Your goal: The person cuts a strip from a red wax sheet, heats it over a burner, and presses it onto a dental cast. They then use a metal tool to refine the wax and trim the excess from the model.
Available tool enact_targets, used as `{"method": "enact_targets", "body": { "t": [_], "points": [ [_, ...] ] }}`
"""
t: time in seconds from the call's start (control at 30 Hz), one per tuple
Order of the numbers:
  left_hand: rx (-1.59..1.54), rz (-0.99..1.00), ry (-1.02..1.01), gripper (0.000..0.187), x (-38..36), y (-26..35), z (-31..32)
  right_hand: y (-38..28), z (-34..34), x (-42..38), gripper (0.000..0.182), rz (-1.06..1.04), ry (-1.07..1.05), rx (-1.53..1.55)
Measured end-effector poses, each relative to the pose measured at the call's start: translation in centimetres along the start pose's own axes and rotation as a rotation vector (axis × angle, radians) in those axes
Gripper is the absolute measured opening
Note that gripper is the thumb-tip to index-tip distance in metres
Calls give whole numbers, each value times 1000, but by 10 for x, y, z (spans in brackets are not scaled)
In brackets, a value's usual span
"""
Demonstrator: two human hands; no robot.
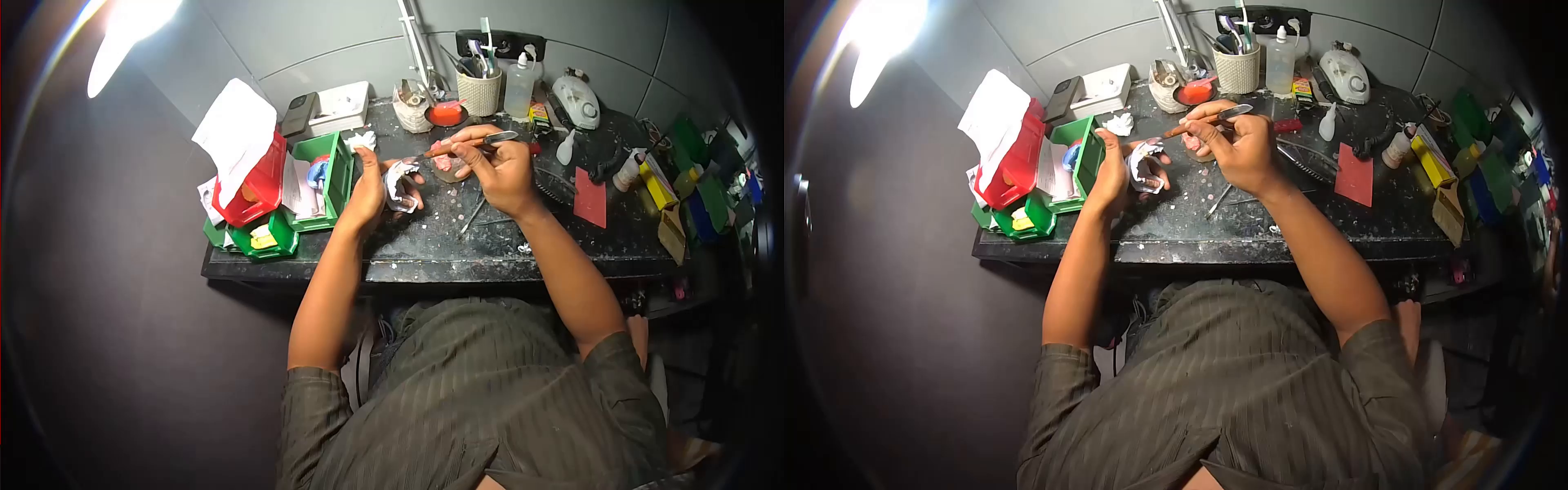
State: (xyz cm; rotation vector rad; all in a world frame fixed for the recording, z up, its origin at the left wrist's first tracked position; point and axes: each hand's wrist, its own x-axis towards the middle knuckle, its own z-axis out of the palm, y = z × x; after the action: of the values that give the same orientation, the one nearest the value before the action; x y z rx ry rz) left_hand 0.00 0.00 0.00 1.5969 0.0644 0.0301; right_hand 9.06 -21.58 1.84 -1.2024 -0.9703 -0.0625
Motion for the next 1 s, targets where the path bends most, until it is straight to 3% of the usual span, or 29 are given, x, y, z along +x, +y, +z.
{"method": "enact_targets", "body": {
  "t": [0.3,0.4,0.5,0.6,0.7,0.77,0.83,1.0],
  "points": [
    [-9,0,-48,116,-1,2,1,-7,4,-1,15,23,-25,36],
    [-82,9,59,116,-3,7,6,-8,-1,1,15,-5,-18,57],
    [-59,3,-44,117,-1,7,-2,-13,-17,5,15,-53,57,41],
    [-67,-1,-65,117,-1,7,-3,-21,-41,9,25,149,266,-244],
    [-101,-19,-6,112,0,4,-2,-15,-69,9,40,576,70,-497],
    [-110,-47,41,109,5,0,-6,-15,-72,6,45,733,-32,-712],
    [-208,-84,130,109,3,5,-2,-22,-69,7,48,822,-79,-791],
    [-313,-143,-64,119,0,15,-14,-18,-74,9,50,880,-91,-882]
  ]
}}
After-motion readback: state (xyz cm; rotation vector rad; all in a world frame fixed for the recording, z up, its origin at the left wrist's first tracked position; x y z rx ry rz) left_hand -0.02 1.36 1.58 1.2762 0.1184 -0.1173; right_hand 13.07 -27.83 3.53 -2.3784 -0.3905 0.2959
